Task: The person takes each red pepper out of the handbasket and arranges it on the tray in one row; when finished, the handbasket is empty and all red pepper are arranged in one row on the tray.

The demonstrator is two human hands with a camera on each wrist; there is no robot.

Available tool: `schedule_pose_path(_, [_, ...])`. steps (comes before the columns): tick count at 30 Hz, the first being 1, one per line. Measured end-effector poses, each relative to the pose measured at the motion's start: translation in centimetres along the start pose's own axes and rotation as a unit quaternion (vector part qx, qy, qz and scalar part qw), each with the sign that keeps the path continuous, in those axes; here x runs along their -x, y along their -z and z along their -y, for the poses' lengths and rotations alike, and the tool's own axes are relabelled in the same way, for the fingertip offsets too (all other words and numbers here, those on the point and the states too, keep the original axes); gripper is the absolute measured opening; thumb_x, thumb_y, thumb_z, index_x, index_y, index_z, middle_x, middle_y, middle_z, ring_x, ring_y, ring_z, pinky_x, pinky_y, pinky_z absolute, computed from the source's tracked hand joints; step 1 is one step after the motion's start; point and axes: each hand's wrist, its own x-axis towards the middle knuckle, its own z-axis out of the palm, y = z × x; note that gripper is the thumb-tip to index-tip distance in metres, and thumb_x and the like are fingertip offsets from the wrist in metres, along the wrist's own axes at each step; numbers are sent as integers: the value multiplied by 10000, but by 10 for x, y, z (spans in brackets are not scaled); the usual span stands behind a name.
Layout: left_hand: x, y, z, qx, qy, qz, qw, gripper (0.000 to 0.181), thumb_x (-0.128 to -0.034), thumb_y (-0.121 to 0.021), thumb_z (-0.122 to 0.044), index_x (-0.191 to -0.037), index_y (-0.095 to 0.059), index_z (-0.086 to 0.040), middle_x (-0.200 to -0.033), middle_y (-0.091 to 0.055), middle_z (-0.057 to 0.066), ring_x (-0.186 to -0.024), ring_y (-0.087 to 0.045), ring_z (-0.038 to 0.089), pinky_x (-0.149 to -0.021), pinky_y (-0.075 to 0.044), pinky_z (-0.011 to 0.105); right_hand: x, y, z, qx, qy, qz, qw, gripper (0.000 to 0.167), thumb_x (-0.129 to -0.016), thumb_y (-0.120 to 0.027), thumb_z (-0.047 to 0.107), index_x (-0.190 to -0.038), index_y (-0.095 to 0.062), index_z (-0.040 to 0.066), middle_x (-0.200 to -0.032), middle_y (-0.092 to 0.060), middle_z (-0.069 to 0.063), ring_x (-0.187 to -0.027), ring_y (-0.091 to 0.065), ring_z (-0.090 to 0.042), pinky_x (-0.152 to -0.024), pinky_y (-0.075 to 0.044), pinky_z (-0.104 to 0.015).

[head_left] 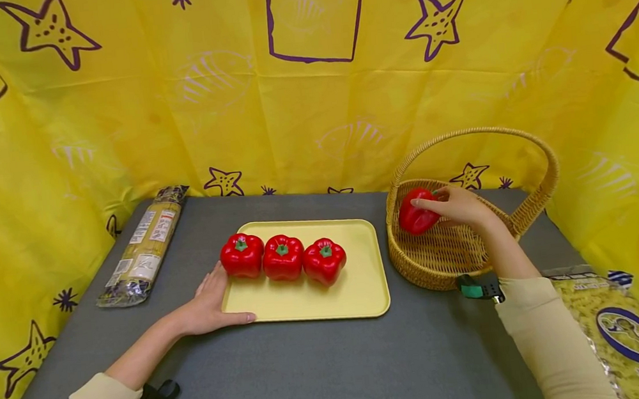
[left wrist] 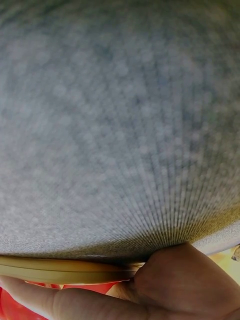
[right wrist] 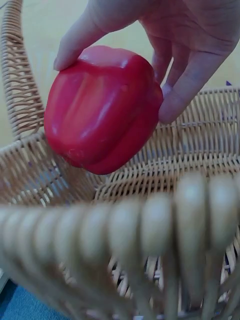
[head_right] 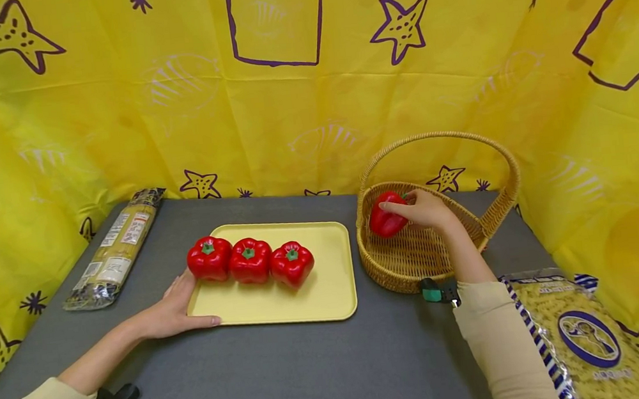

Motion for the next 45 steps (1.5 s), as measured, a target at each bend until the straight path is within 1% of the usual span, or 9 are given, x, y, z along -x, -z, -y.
schedule_pose_path(3, [0,0,0,-14,1,-1,10000,1125,-792,-761,-496,-1545,-47,-62,-1586,-45,227,-1433,53,471,-1053,5,712,4,-2,1,227,27,-68,9997,940,-887,-604,592,-1433,-300,-110,-1396,-402,-324,-1160,-530,-423,-898,-513,-482])
schedule_pose_path(10, [0,0,-1,19,19,7,10000,1131,-791,-762,-495,-1545,-41,-58,-1589,-34,226,-1435,59,466,-1058,11,706,13,-7,3,475,148,-293,9983,959,-857,-627,620,-1428,-322,-88,-1363,-451,-308,-1117,-556,-391,-897,-510,-469])
schedule_pose_path(14, [0,0,-1,45,12,4,10000,1134,-791,-762,-494,-1547,-33,-65,-1590,-25,222,-1434,56,466,-1054,10,710,18,-9,5,755,220,-461,9958,970,-838,-630,647,-1423,-342,-71,-1354,-471,-297,-1150,-522,-408,-924,-472,-503])
schedule_pose_path(17, [0,0,-1,45,0,1,10000,1132,-791,-762,-496,-1548,-34,-73,-1592,-27,215,-1436,51,461,-1053,7,711,22,-10,5,886,223,-509,9945,969,-827,-630,661,-1423,-354,-50,-1357,-470,-285,-1179,-486,-420,-940,-444,-536])
schedule_pose_path(25, [0,0,-1,19,-8,10,10000,1140,-790,-763,-499,-1550,-27,-75,-1595,-20,209,-1440,55,450,-1057,7,706,32,-14,7,1018,415,-671,9917,900,-820,-665,629,-1388,-424,-26,-1274,-535,-260,-1105,-525,-395,-871,-471,-515])
schedule_pose_path(31, [0,1,-2,22,-26,-11,10000,1131,-789,-763,-492,-1545,-38,-65,-1588,-34,219,-1433,48,466,-1046,6,720,39,-15,11,1085,546,-786,9895,909,-796,-686,639,-1381,-449,-14,-1253,-548,-247,-1087,-538,-385,-860,-477,-513])
schedule_pose_path(37, [0,1,-3,7,-11,8,10000,1128,-791,-761,-497,-1543,-44,-58,-1589,-38,218,-1435,55,462,-1053,9,712,46,-17,15,1229,800,-927,9848,889,-785,-710,621,-1355,-484,-24,-1216,-568,-229,-1064,-547,-365,-848,-481,-505])
schedule_pose_path(40, [1,1,-2,9,-44,-6,10000,1124,-793,-761,-491,-1542,-45,-54,-1587,-43,224,-1433,53,469,-1048,8,718,50,-19,17,1274,884,-987,9830,881,-783,-716,614,-1349,-491,-23,-1226,-559,-226,-1081,-533,-367,-852,-481,-515])
schedule_pose_path(45, [0,1,-1,15,-64,-20,10000,1129,-790,-763,-490,-1544,-42,-59,-1586,-52,218,-1433,53,468,-1045,4,723,58,-22,23,1186,965,-1007,9831,859,-778,-728,602,-1350,-489,7,-1277,-510,-222,-1109,-497,-374,-854,-485,-528])
